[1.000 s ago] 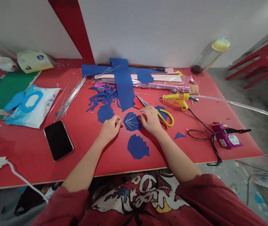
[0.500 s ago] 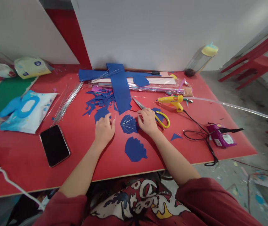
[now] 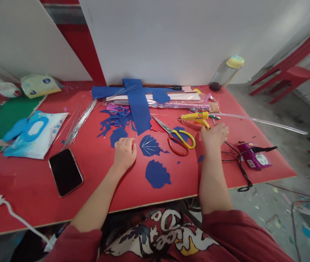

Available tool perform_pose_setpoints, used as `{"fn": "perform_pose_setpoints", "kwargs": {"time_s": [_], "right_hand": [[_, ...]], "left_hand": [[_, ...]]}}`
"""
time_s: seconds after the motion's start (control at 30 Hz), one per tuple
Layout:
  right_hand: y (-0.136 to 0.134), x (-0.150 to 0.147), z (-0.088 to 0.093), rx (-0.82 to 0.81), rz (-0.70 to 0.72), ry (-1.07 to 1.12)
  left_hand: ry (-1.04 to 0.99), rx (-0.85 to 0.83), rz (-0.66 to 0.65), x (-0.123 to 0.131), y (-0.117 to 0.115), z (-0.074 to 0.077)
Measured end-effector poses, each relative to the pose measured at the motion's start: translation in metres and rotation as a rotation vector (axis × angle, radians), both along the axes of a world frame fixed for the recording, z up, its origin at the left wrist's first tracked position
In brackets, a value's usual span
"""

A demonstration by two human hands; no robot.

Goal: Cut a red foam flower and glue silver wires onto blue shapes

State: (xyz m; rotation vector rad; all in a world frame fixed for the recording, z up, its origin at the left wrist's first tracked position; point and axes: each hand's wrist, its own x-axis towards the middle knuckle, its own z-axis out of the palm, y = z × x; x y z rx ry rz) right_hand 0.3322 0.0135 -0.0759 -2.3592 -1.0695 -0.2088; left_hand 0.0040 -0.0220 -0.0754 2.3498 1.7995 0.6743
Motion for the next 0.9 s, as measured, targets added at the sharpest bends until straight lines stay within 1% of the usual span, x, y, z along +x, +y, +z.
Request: {"fn": "perform_pose_setpoints", "kwargs": {"time_s": [0.03, 0.1, 0.13, 0.2, 0.27, 0.33, 0.47, 0.57, 0.63, 0.73, 0.8, 0.9], "right_hand": [[0.002, 0.008, -0.005, 0.043, 0.05, 0.007], [0.009, 0.02, -0.016, 0.114, 0.29, 0.048], [0.014, 0.023, -0.022, 0.114, 0.344, 0.057], [0.023, 0.025, -0.029, 0.116, 0.367, 0.061], [0.028, 0.023, -0.031, 0.105, 0.37, 0.063], [0.029, 0.019, -0.027, 0.09, 0.372, 0.058], [0.022, 0.002, -0.012, 0.075, 0.377, 0.095], [0.015, -0.015, -0.003, 0.078, 0.444, 0.19], [0.012, -0.026, -0.001, 0.072, 0.48, 0.23], [0.011, -0.038, -0.002, 0.068, 0.488, 0.328], [0.012, -0.043, -0.004, 0.077, 0.509, 0.443], [0.014, -0.045, -0.008, 0.071, 0.579, 0.64]], "left_hand": [[-0.004, 0.002, -0.009, 0.0, 0.0, 0.0], [-0.014, 0.007, -0.02, 0.001, -0.001, 0.0], [-0.02, 0.013, -0.023, 0.001, -0.001, 0.0], [-0.035, 0.031, -0.023, 0.001, -0.001, 0.0], [-0.05, 0.044, -0.026, 0.002, -0.001, 0.0], [-0.061, 0.048, -0.025, 0.002, 0.0, -0.001], [-0.064, 0.044, -0.033, 0.002, 0.0, -0.002], [-0.053, 0.055, -0.049, 0.003, -0.001, -0.003], [-0.053, 0.071, -0.052, 0.003, -0.001, -0.005], [-0.058, 0.096, -0.052, 0.003, 0.0, -0.007], [-0.059, 0.107, -0.047, 0.003, 0.001, -0.009], [-0.06, 0.115, -0.038, 0.004, 0.003, -0.013]]}}
